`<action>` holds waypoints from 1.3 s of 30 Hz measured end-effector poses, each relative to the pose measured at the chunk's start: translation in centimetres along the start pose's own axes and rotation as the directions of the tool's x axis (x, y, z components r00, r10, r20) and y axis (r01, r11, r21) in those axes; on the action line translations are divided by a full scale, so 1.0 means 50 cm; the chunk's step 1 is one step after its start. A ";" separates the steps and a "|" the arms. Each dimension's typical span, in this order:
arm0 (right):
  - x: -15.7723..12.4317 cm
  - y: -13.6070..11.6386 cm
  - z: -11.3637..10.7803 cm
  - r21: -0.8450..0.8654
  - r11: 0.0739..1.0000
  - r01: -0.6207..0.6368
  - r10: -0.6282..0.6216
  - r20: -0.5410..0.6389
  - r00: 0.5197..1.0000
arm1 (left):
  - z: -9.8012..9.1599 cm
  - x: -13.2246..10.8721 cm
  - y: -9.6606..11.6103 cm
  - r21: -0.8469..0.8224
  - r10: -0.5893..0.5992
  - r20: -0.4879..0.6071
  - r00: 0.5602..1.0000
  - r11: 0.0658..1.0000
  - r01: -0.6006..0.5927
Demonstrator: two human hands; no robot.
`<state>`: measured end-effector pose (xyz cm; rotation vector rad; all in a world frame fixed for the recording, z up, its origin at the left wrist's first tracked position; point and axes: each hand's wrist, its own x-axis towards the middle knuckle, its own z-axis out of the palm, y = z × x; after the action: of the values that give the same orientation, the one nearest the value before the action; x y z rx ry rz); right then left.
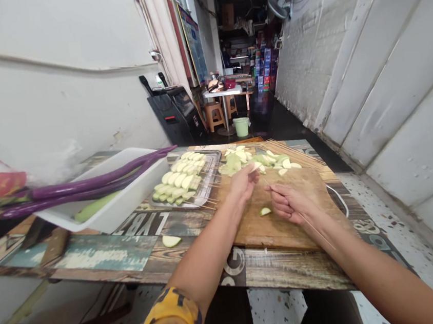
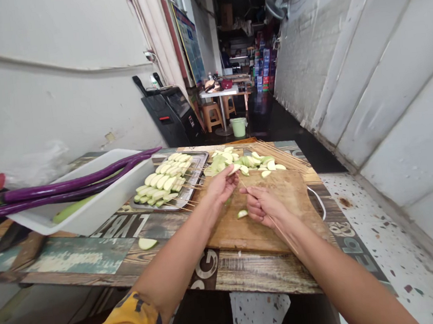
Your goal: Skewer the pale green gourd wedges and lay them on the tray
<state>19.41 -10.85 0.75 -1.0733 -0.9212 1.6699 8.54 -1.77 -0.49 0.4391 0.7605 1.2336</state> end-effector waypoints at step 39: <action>0.016 0.030 -0.026 -0.988 0.019 0.150 -0.626 0.105 0.772 | -0.004 -0.007 -0.004 -0.029 0.009 0.086 0.996 1.000 -0.006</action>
<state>20.00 -10.39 -1.24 -1.6348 -1.9409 0.0459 8.48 -2.17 -0.65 0.4687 0.6675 1.2236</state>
